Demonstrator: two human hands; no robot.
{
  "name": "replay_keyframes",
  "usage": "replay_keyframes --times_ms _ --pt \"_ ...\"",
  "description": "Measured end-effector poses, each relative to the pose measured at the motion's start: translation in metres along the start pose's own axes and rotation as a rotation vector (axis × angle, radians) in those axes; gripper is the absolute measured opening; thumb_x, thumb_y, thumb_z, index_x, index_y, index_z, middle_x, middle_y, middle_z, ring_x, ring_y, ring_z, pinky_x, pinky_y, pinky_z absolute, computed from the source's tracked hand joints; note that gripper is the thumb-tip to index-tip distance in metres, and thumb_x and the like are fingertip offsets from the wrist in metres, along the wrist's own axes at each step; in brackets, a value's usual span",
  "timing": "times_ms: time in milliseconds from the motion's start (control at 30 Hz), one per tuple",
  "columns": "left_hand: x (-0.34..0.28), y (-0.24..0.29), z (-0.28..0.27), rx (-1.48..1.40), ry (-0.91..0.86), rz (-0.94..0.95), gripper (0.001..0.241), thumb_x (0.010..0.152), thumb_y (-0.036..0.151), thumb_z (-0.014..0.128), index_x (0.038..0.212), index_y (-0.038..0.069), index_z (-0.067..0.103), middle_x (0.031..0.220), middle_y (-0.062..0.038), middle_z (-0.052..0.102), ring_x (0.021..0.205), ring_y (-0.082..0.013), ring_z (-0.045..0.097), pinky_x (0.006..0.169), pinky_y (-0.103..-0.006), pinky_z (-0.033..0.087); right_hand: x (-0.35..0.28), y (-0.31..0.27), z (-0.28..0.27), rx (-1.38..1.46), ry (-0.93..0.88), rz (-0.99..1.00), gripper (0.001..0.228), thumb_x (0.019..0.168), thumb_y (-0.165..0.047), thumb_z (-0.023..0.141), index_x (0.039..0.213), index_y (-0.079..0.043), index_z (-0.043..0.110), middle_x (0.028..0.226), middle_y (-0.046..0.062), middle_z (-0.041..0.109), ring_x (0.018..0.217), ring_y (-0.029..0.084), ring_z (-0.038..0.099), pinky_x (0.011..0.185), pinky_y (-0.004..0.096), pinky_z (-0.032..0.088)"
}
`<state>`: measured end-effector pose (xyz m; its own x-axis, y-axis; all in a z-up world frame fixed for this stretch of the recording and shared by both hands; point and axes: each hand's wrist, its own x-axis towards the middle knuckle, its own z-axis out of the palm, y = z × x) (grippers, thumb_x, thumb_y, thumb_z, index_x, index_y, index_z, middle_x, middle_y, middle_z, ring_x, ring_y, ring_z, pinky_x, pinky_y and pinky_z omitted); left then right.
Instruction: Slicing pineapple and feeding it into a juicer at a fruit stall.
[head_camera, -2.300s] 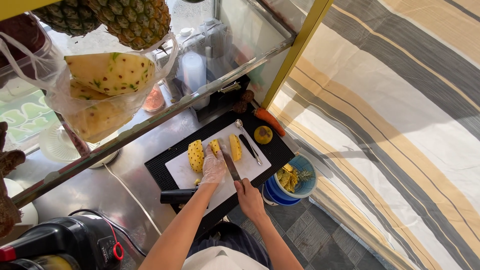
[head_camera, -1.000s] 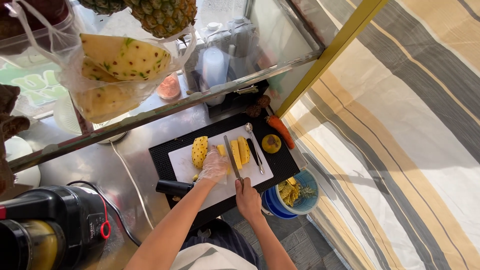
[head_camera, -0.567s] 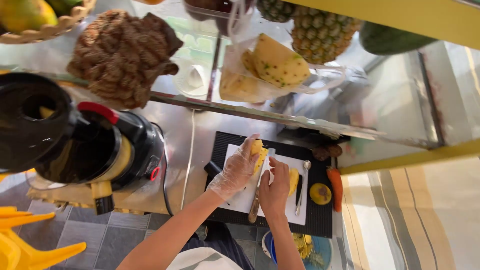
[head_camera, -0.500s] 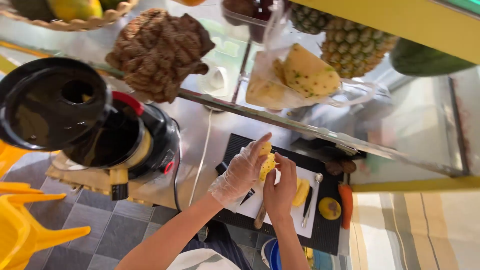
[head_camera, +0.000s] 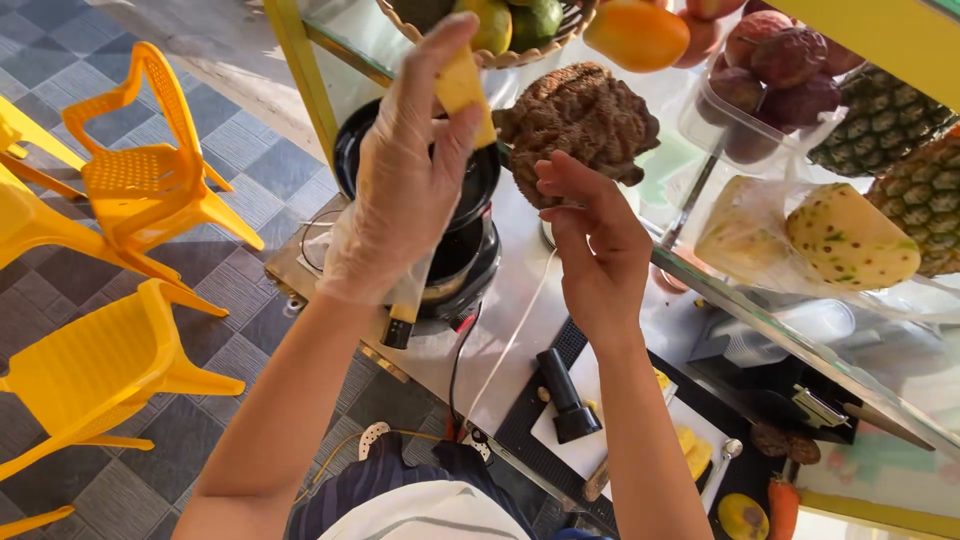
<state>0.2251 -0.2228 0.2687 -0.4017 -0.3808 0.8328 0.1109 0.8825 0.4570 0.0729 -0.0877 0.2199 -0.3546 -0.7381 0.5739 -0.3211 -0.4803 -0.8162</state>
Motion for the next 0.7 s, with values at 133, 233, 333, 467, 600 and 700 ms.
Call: replay_keyframes --times_ms 133,233,333,467,600,700 --pt "0.007 -0.05 -0.021 -0.134 0.001 -0.094 0.045 0.117 -0.005 0.058 0.152 0.015 0.037 0.152 -0.009 0.052 0.125 -0.0211 0.068 0.095 -0.0291 0.067 0.014 0.023 0.035 0.142 0.05 0.029 0.046 0.102 0.012 0.05 0.145 -0.001 0.057 0.137 0.008 0.067 0.123 0.016 0.064 0.104 0.03 0.056" --pt "0.006 -0.072 -0.024 -0.073 -0.028 -0.124 0.05 0.108 -0.007 0.061 0.149 0.015 0.042 0.147 -0.007 0.059 0.123 -0.0205 0.07 0.097 -0.0339 0.063 0.019 0.036 0.054 0.084 0.073 0.037 0.043 0.101 0.011 0.05 0.141 -0.001 0.059 0.133 0.007 0.068 0.12 0.014 0.066 0.1 0.028 0.055" --pt "0.007 -0.074 -0.025 -0.189 -0.224 -0.094 0.05 0.101 -0.011 0.06 0.143 0.013 0.046 0.141 -0.011 0.062 0.124 -0.0283 0.068 0.098 -0.0389 0.059 0.023 0.041 0.061 -0.03 0.157 0.096 0.041 0.098 0.011 0.049 0.135 -0.001 0.063 0.124 0.007 0.071 0.111 0.012 0.067 0.092 0.026 0.055" --pt "0.003 -0.065 -0.03 -0.085 -0.328 -0.014 0.046 0.097 -0.01 0.06 0.136 0.011 0.051 0.131 -0.015 0.066 0.117 -0.0345 0.068 0.095 -0.0381 0.056 0.023 0.042 0.067 -0.124 0.217 0.11 0.037 0.099 0.01 0.051 0.131 -0.002 0.065 0.119 0.006 0.073 0.107 0.011 0.068 0.093 0.025 0.055" --pt "-0.001 -0.075 -0.028 -0.087 -0.276 -0.085 0.022 0.103 0.0 0.065 0.122 0.01 0.061 0.117 -0.012 0.07 0.106 -0.0315 0.071 0.089 -0.0371 0.057 0.02 0.041 0.074 -0.215 0.231 0.032 0.037 0.098 0.011 0.052 0.13 -0.001 0.065 0.12 0.006 0.072 0.112 0.013 0.069 0.101 0.027 0.055" --pt "0.001 -0.077 -0.029 -0.05 -0.252 -0.042 0.021 0.099 -0.001 0.065 0.118 0.007 0.062 0.111 -0.014 0.069 0.104 -0.0356 0.069 0.09 -0.0394 0.055 0.018 0.035 0.081 -0.317 0.272 0.031 0.034 0.099 0.01 0.054 0.128 -0.003 0.066 0.119 0.006 0.074 0.112 0.014 0.07 0.096 0.028 0.054"
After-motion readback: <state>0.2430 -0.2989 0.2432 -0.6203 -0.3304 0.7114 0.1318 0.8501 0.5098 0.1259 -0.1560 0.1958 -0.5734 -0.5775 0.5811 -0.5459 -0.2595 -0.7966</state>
